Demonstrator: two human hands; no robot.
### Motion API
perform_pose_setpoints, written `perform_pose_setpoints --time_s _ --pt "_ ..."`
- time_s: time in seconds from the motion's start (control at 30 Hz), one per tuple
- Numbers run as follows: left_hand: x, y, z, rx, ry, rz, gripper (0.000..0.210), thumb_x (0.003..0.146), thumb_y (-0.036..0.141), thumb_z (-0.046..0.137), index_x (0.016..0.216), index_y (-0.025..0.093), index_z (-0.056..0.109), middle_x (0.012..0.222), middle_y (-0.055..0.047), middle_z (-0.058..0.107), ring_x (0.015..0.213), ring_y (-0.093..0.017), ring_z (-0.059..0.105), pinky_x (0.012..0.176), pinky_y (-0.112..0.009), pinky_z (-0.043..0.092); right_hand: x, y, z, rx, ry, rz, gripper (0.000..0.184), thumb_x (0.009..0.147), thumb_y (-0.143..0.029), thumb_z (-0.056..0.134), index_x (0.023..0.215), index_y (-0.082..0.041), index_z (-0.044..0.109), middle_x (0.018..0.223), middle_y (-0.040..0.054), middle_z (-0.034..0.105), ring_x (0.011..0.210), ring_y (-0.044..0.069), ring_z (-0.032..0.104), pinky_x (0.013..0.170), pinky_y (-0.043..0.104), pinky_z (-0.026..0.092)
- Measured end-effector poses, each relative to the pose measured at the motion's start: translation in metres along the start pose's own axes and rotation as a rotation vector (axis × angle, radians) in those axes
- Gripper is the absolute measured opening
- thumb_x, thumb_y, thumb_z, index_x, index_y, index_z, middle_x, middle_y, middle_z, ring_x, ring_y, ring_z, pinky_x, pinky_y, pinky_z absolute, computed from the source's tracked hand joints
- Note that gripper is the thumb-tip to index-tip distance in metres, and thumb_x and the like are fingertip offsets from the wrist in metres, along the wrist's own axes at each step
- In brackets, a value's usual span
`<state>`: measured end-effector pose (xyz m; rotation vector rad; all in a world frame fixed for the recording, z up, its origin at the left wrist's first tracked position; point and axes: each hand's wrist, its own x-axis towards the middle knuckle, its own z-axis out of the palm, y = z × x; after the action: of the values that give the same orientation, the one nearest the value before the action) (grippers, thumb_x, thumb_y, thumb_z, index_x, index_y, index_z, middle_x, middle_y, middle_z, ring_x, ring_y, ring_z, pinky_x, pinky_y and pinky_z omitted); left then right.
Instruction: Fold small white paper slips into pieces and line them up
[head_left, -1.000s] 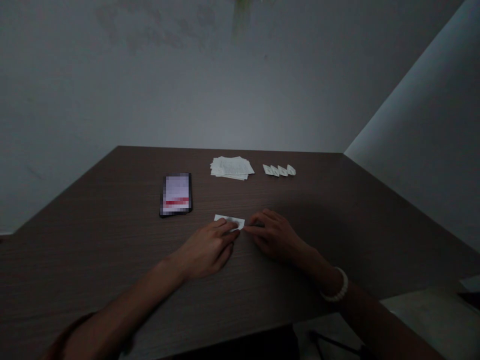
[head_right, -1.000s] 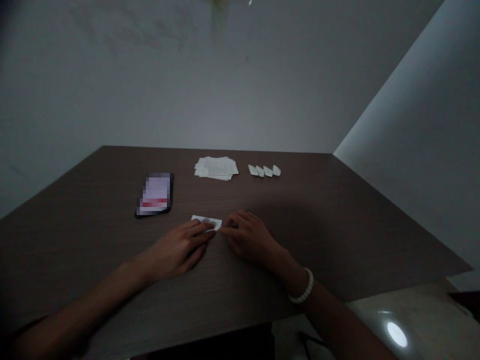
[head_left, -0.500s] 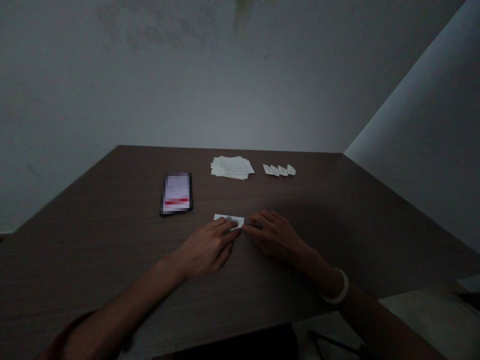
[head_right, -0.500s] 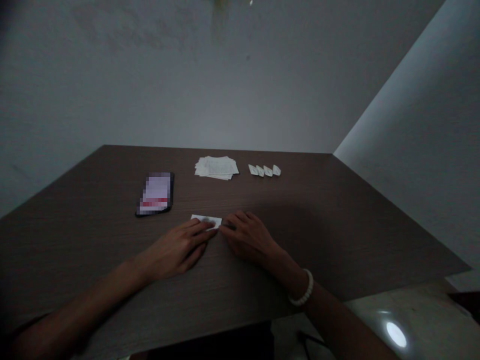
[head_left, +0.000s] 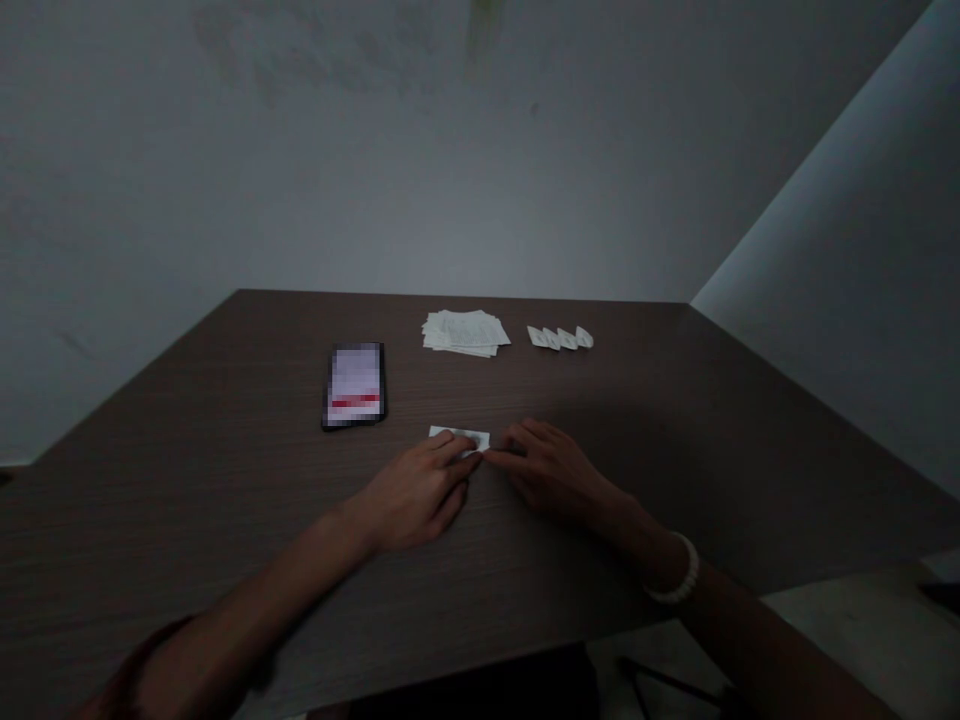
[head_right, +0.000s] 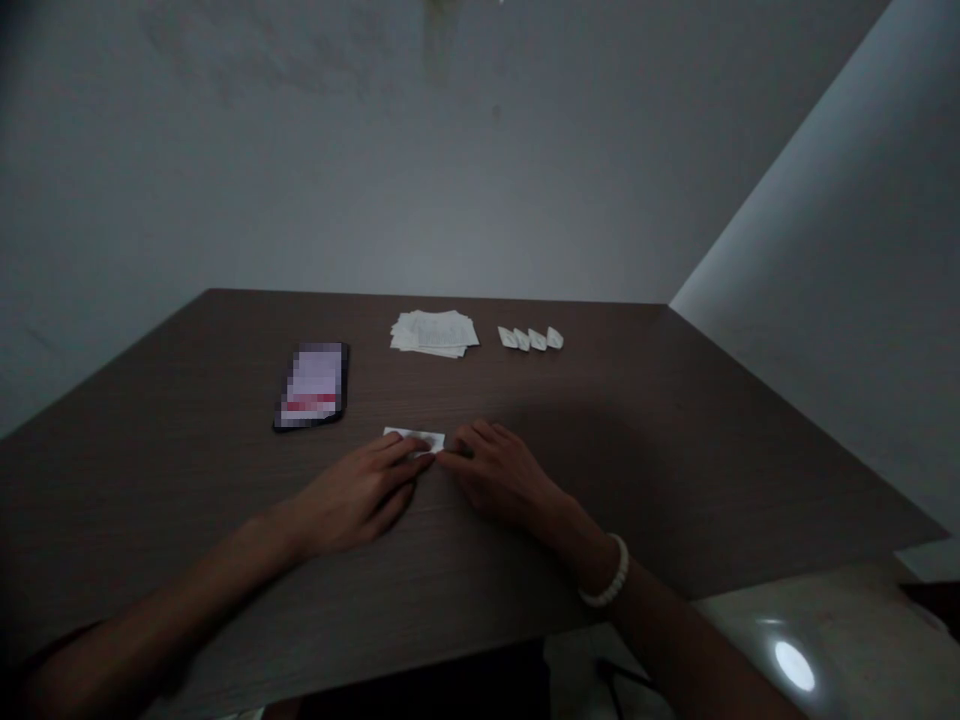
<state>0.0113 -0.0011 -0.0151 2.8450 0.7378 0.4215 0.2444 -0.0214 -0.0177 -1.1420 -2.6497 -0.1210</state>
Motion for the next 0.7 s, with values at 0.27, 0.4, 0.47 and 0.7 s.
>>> perform_pose_setpoints --time_s 0.27,0.4,0.47,0.7 --pt "0.0010 0.0013 -0.0022 0.007 0.004 0.011 0.038 0.088 0.015 0.044 0.124 0.009 0.056 0.120 -0.016 0.058 0.111 -0.029 0.055 0.096 -0.048 0.047 -0.0003 0.0000 0.0005 -0.014 -0.020 0.010 0.028 0.093 -0.018 0.046 0.118 -0.025 0.059 0.104 0.0068 0.056 0.090 0.021 0.045 0.079 0.034 0.036" --pt "0.0012 0.0010 -0.0018 0.002 0.017 0.020 0.038 0.087 0.015 0.045 0.122 0.010 0.058 0.122 -0.015 0.057 0.111 -0.028 0.055 0.097 -0.048 0.047 0.0004 -0.0024 0.0001 -0.058 -0.010 0.033 0.028 0.091 -0.018 0.049 0.117 -0.025 0.058 0.103 0.0072 0.056 0.090 0.021 0.045 0.077 0.034 0.035" --pt "0.0010 0.0005 -0.0007 0.006 0.011 0.018 0.039 0.086 0.015 0.045 0.123 0.010 0.057 0.124 -0.015 0.056 0.112 -0.029 0.054 0.098 -0.048 0.046 0.0010 -0.0034 -0.0001 -0.076 -0.015 0.036 0.029 0.090 -0.018 0.050 0.116 -0.025 0.058 0.102 0.0072 0.056 0.090 0.022 0.045 0.077 0.034 0.034" --pt "0.0014 0.0007 -0.0008 0.029 -0.040 -0.008 0.039 0.089 0.016 0.044 0.125 0.010 0.056 0.125 -0.016 0.056 0.116 -0.029 0.053 0.101 -0.047 0.045 0.0022 -0.0044 -0.0031 -0.102 -0.020 0.071 0.026 0.090 -0.021 0.050 0.114 -0.019 0.058 0.102 0.0095 0.056 0.091 0.023 0.047 0.079 0.037 0.035"
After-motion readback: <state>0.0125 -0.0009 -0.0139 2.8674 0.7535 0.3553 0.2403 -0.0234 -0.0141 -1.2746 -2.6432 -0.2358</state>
